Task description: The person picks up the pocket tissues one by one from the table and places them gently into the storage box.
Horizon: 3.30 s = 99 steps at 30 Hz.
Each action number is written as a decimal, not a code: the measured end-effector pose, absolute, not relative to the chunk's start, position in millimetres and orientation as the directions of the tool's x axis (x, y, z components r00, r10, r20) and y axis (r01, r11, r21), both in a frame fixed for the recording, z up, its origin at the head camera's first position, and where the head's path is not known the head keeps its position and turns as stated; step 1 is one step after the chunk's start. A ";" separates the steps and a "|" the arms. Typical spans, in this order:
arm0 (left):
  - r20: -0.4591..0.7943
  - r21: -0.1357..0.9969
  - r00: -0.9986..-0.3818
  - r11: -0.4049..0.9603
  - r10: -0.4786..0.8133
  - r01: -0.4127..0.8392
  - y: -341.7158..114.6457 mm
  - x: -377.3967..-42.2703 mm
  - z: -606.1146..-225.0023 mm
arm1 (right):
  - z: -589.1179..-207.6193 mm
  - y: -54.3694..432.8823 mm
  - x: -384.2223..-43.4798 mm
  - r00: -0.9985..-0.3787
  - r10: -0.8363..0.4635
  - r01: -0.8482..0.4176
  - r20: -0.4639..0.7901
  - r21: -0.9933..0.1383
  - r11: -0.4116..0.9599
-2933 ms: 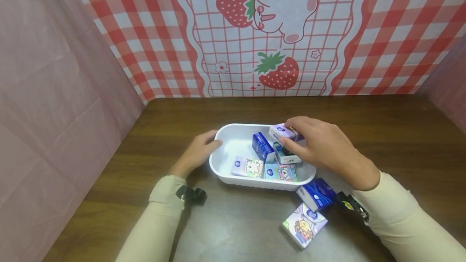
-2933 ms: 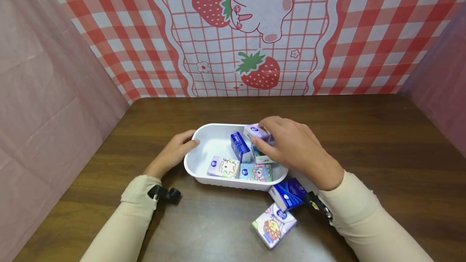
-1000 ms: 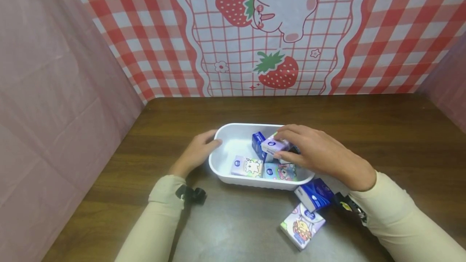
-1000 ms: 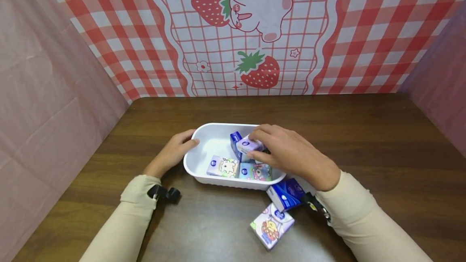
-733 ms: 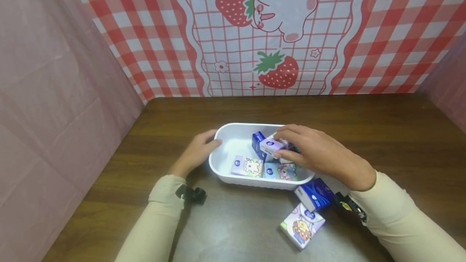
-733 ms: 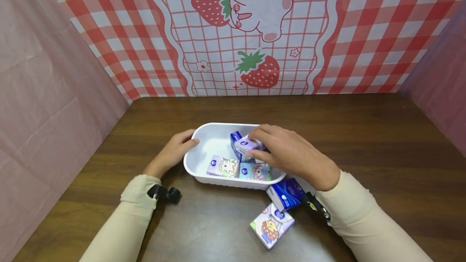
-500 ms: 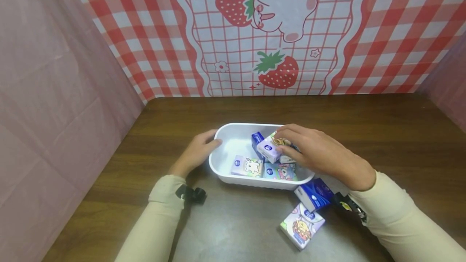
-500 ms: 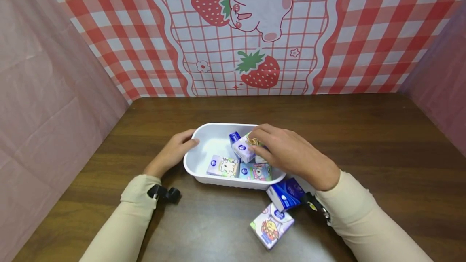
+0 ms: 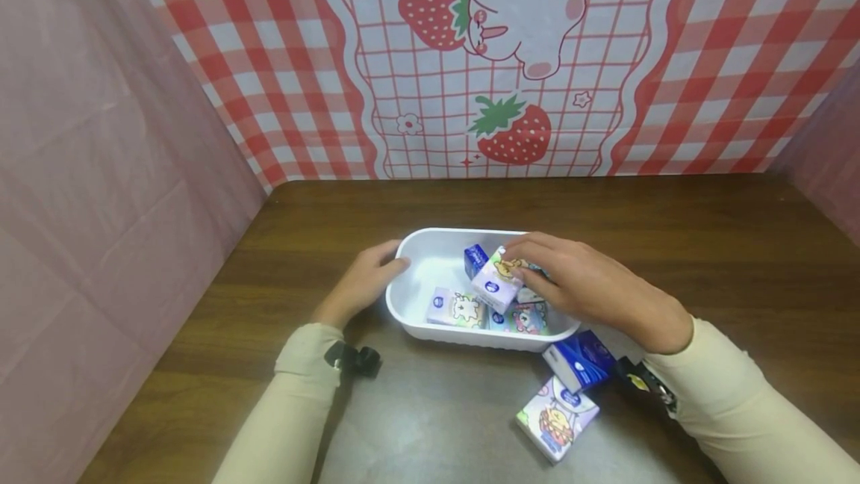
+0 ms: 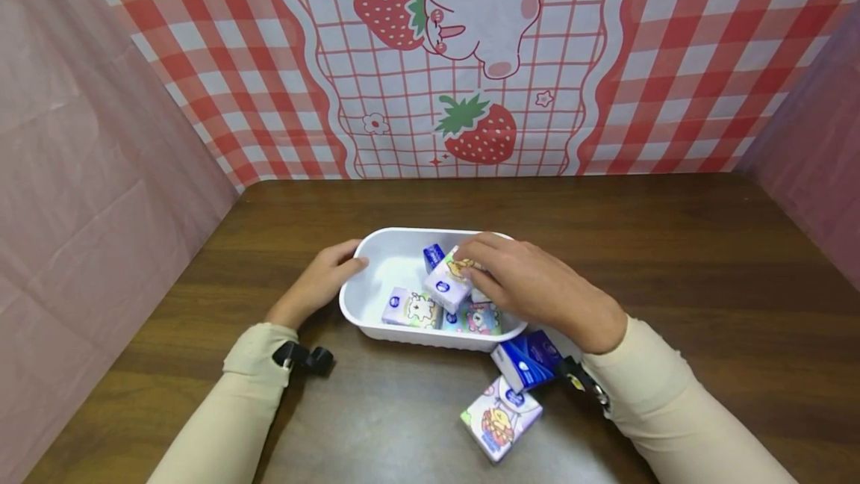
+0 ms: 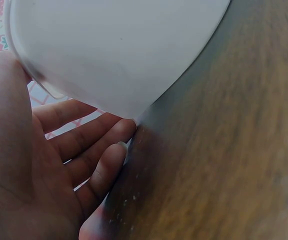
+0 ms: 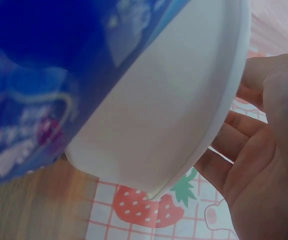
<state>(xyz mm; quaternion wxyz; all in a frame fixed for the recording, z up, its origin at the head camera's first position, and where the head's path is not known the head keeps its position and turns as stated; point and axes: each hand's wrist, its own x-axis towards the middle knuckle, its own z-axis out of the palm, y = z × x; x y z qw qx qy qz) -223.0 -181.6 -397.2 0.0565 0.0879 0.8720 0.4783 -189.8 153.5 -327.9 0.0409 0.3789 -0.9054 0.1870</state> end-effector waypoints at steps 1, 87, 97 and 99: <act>-0.015 0.844 -0.978 0.527 0.206 0.098 -181.5 -223.0 -397.0 | -328.0 153.2 -189.8 -0.706 -0.673 -0.705 0.220 -0.308 0.639; 0.025 0.839 -0.972 0.524 0.235 0.148 -184.1 -227.5 -402.5 | -293.0 172.2 -155.0 -0.770 -0.637 -0.623 0.032 -0.249 0.741; 0.007 0.841 -0.974 0.525 0.226 0.128 -183.5 -225.2 -400.3 | -291.8 166.0 -146.1 -0.728 -0.681 -0.641 -0.077 -0.275 0.716; 0.005 0.843 -0.974 0.524 0.225 0.125 -183.3 -225.0 -400.1 | -291.8 165.6 -145.0 -0.725 -0.684 -0.644 -0.082 -0.271 0.715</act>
